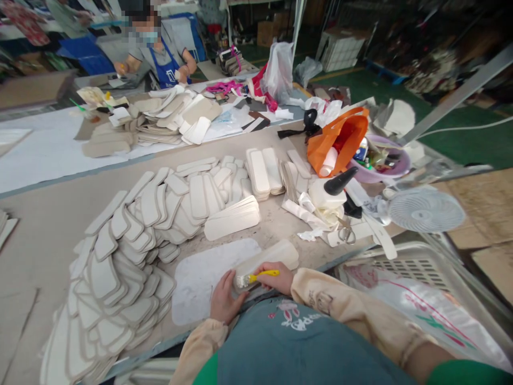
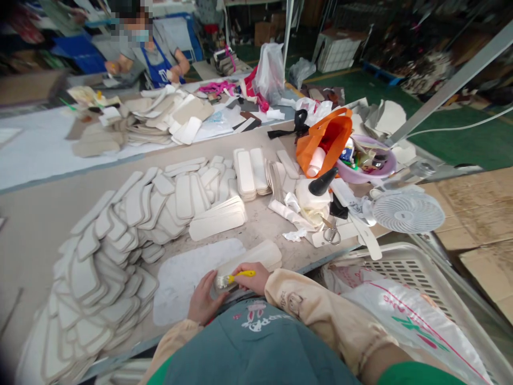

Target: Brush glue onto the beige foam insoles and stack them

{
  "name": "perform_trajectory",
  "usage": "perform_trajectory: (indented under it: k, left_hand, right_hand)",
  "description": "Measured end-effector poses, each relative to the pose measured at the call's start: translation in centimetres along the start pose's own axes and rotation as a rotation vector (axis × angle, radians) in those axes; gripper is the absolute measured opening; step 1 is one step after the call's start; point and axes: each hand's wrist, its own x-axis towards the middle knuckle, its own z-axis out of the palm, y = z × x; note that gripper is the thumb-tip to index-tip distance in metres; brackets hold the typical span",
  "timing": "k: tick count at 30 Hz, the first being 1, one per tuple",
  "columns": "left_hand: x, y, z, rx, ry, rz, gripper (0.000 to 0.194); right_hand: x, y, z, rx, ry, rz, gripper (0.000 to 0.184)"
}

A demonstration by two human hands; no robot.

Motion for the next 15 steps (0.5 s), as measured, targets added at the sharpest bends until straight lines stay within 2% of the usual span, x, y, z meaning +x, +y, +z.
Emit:
perform_trajectory:
  k: [4, 11, 13, 15]
  left_hand:
    - [-0.2, -0.1, 0.1, -0.008, 0.012, 0.009, 0.064]
    - [-0.1, -0.4, 0.3, -0.005, 0.011, 0.000, 0.063]
    - [0.0, -0.5, 0.4, -0.016, 0.012, 0.012, 0.063]
    - [0.1, -0.6, 0.4, -0.023, 0.014, 0.026, 0.062]
  right_hand:
    - [1.0, 0.4, 0.4, -0.029, 0.029, 0.000, 0.017]
    - [-0.7, -0.1, -2.3, -0.086, 0.278, 0.009, 0.014]
    - [-1.3, -0.4, -2.4, -0.062, 0.264, 0.010, 0.014]
    - [-1.5, -0.6, -1.7, -0.033, 0.169, 0.003, 0.015]
